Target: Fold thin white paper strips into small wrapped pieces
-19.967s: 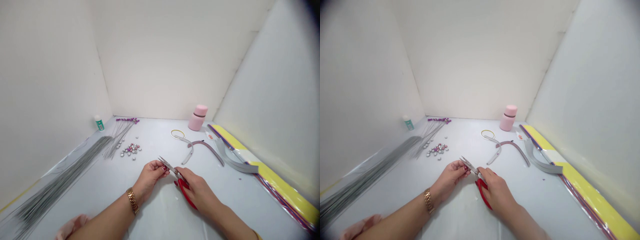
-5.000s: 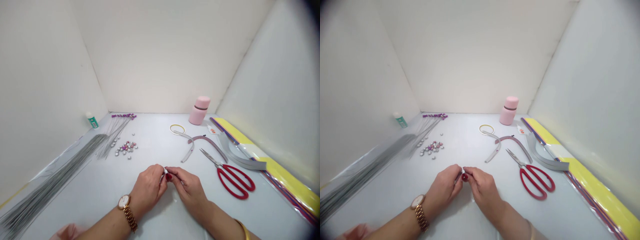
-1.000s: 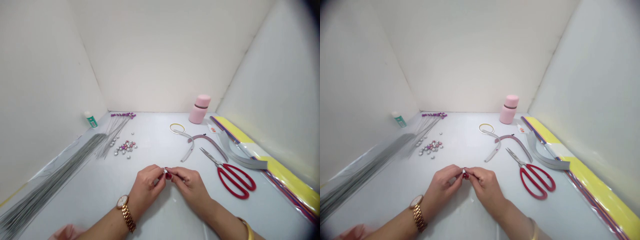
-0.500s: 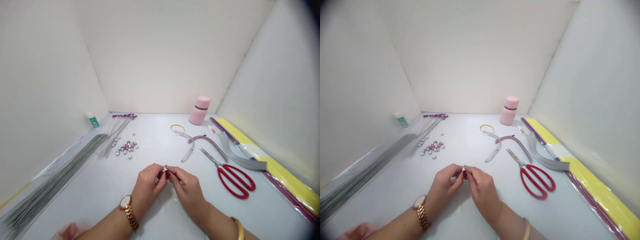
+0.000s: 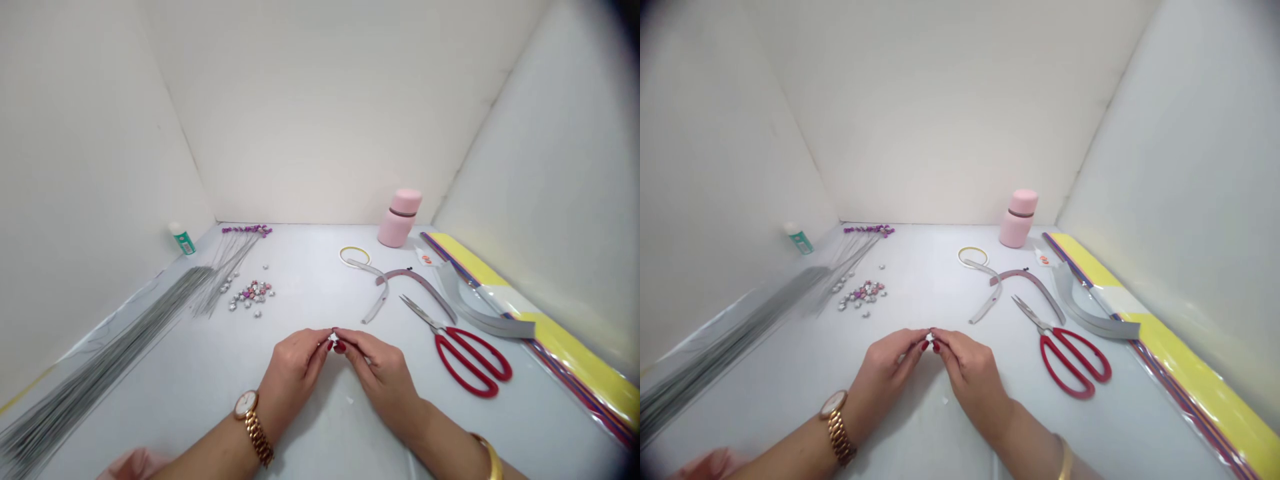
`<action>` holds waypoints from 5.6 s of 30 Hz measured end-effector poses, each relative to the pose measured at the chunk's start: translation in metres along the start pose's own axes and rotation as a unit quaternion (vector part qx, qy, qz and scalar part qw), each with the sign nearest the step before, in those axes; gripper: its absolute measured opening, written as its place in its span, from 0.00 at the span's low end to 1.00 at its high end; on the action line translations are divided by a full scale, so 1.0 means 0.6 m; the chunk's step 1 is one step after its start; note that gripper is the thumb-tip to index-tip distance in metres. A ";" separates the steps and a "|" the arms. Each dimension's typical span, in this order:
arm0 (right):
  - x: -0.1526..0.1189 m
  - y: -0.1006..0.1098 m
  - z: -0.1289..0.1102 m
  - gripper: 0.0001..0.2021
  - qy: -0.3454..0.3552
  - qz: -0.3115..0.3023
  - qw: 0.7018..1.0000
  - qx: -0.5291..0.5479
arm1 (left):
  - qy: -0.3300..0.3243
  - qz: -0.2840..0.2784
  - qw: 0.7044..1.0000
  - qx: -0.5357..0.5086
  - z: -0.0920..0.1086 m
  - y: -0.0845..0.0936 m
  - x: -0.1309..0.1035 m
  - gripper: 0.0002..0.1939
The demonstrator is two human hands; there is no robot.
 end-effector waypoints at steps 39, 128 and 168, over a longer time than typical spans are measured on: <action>0.002 -0.016 -0.003 0.12 -0.001 0.000 1.000 -0.031 | 0.019 0.045 0.994 0.101 0.013 -0.010 0.005 0.11; -0.002 -0.010 0.007 0.08 -0.089 -0.017 0.993 0.075 | 0.031 0.022 0.999 0.013 0.002 -0.004 0.004 0.07; 0.010 -0.007 0.015 0.12 -0.289 0.071 0.893 0.339 | 0.122 0.126 0.983 -0.055 -0.014 0.016 0.015 0.10</action>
Point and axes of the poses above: each hand's wrist, its own x-axis towards the middle knuckle, its own y-axis out of the back of the hand, z = x × y, the point moved 2 cm from there along x, towards the middle knuckle, and after that the axes turned 14 degrees about y, right-handed, at the moved point
